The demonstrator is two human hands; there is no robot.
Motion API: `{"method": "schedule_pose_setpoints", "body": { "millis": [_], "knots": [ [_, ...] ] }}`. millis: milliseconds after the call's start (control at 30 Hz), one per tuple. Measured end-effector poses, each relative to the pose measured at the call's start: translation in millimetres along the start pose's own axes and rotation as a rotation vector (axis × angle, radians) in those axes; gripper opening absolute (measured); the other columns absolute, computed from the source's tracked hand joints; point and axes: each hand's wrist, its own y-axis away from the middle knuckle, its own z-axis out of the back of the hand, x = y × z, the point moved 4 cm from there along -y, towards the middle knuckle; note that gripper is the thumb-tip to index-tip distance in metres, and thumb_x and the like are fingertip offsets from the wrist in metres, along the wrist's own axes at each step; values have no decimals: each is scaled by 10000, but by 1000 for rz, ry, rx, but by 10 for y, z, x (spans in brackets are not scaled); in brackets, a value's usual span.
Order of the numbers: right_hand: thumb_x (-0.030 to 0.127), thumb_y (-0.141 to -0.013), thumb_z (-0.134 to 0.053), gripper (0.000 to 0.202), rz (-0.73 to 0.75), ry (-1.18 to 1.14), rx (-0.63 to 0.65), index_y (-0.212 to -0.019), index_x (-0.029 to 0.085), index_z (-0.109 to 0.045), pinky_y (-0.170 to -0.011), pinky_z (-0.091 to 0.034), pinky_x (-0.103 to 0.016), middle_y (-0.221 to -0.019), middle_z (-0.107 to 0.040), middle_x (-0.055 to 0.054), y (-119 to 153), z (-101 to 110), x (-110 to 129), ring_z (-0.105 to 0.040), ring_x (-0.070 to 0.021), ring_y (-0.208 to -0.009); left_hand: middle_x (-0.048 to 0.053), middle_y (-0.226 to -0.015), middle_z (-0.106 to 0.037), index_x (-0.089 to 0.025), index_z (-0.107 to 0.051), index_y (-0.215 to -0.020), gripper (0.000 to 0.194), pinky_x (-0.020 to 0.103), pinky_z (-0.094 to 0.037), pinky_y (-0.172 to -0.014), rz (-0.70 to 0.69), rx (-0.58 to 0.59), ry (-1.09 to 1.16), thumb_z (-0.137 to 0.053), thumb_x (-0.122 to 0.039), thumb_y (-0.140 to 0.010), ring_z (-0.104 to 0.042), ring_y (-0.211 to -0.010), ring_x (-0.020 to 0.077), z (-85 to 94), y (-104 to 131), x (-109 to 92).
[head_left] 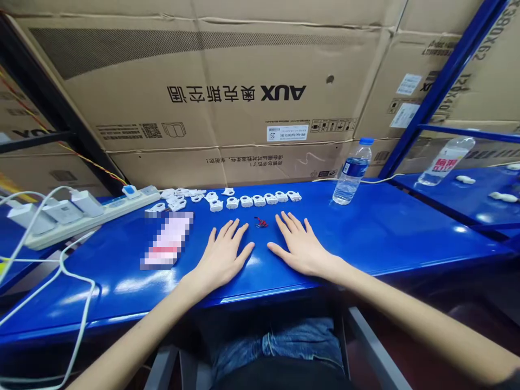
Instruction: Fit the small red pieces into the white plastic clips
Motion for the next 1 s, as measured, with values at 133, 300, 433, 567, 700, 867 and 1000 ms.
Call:
{"method": "schedule_pose_setpoints", "body": {
  "millis": [133,300,433,567,700,867,1000],
  "knots": [
    [735,-1023,-308,894,19,18,22,-1672,120,-287,-1306,-57,-657,-1745,-194,-172,-1,-62,10,-95,-348,-1644,161,-1327,-690,-239,-724,-1204,358,626,-299,-1230,-97,-58,30,-626,-452,-934,-558,-1348,400,126,-232,-64],
    [573,-1049,-400,745,67,73,-192,-1658,152,-323,-1311,-84,-630,-1747,-219,-174,-327,227,-81,-140,-344,-1639,109,-1183,-713,-237,-724,-1149,272,464,-500,-1047,-447,165,-60,-610,-309,-913,-639,-1153,304,163,-655,-252],
    [290,-1021,-380,632,26,145,-352,-1624,102,-362,-1286,-231,-566,-1717,-295,-193,-831,588,-371,-290,-336,-1581,89,-1108,-727,-207,-736,-1080,261,398,-517,-970,-536,233,-114,-509,-249,-957,-664,-1065,259,108,-834,-237],
    [233,-1007,-360,587,58,237,-363,-1577,124,-446,-1257,-266,-543,-1649,-417,-185,-1122,726,-693,-436,-345,-1468,84,-1049,-732,-213,-736,-1037,233,376,-522,-918,-532,161,-75,-523,-282,-972,-661,-1022,245,67,-842,-138],
    [213,-1025,-321,534,6,220,-312,-1508,106,-522,-1178,-387,-496,-1551,-521,-208,-1104,684,-951,-513,-342,-1392,76,-1012,-716,-227,-734,-973,203,394,-517,-937,-515,78,-3,-545,-301,-969,-646,-1005,243,53,-802,-87],
    [218,-1042,-360,486,9,245,-185,-1479,136,-559,-1091,-466,-443,-1514,-556,-196,-1056,650,-1068,-587,-333,-1308,83,-1098,-704,-222,-723,-940,169,430,-508,-1020,-401,-89,163,-578,-308,-939,-632,-1120,254,90,-791,-128],
    [238,-1049,-403,472,62,292,-108,-1493,162,-545,-1077,-469,-413,-1462,-607,-174,-1078,630,-1073,-599,-320,-1298,71,-1027,-732,-210,-699,-921,163,381,-549,-885,-253,-173,291,-585,-326,-935,-666,-1003,226,122,-782,-157]
  ]
}}
